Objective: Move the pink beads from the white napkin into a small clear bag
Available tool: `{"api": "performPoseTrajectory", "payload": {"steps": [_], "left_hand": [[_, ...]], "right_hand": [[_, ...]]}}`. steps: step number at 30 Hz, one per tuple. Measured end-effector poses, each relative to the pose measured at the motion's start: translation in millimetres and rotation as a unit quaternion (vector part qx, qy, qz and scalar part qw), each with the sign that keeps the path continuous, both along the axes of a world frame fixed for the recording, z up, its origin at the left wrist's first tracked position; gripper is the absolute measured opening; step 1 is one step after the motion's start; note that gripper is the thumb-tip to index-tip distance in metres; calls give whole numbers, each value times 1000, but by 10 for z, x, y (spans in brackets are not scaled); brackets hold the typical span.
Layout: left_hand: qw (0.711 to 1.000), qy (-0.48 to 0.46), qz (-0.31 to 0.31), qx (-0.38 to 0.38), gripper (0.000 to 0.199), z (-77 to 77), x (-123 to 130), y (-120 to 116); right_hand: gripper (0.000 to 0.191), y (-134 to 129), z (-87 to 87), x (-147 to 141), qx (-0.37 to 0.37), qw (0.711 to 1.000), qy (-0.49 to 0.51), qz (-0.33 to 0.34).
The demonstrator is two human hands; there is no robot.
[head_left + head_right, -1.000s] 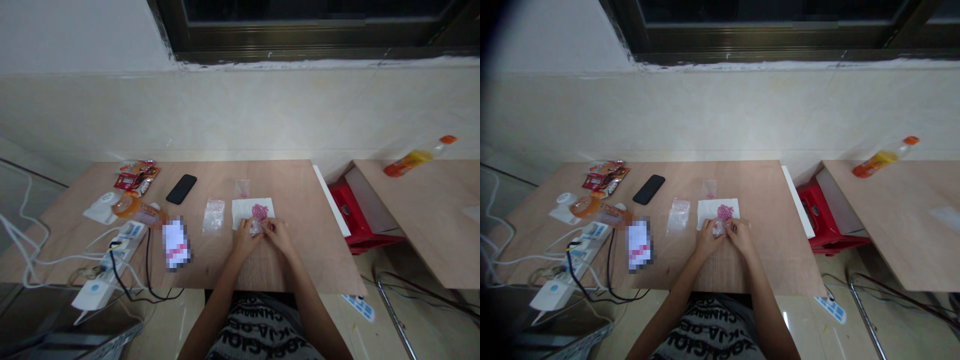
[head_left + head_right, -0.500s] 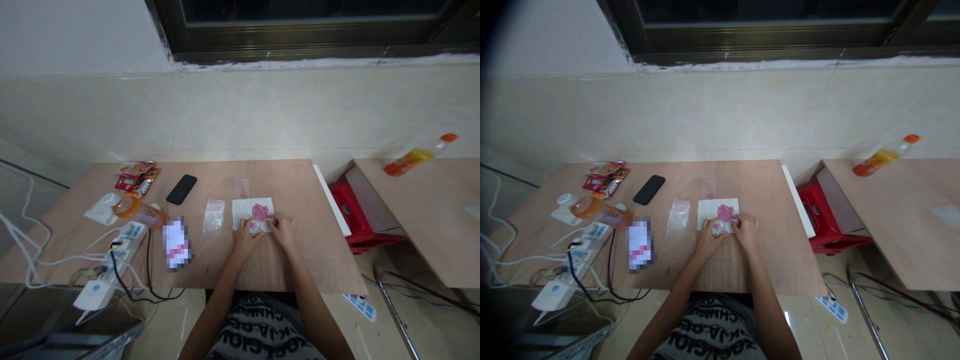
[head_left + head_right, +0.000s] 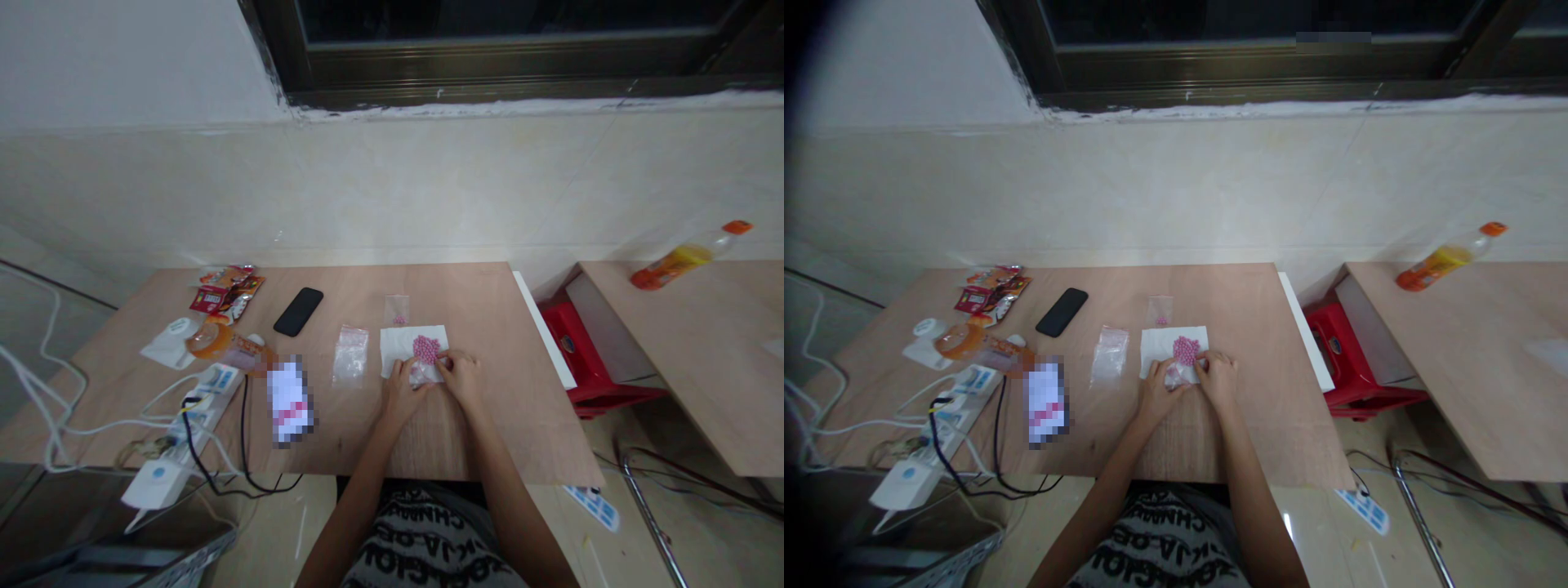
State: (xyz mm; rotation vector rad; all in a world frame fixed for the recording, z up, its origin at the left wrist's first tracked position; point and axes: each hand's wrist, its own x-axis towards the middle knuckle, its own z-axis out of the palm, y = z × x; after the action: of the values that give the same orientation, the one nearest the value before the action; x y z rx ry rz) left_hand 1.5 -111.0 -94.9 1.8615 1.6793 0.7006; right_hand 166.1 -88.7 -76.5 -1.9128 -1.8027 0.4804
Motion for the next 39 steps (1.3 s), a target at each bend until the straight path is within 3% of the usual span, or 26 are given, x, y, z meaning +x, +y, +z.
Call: {"api": "performPoseTrajectory", "payload": {"steps": [9,21,28,39], "left_hand": [[1000,-16,-1,2,56,3,0,-6],[1000,-18,1,1,51,-9,4,-4],[1000,-8,3,-2,55,-21,5,-6],[1000,-23,-5,3,57,-17,-13,-18]], "right_hand": [[28,-80,17,-4,9,999,36,-10],[24,-203,52,-152,-2,995,89,55],[28,-143,-4,-44,7,995,94,26],[28,37,-35,59,8,1000,11,-26]]}}
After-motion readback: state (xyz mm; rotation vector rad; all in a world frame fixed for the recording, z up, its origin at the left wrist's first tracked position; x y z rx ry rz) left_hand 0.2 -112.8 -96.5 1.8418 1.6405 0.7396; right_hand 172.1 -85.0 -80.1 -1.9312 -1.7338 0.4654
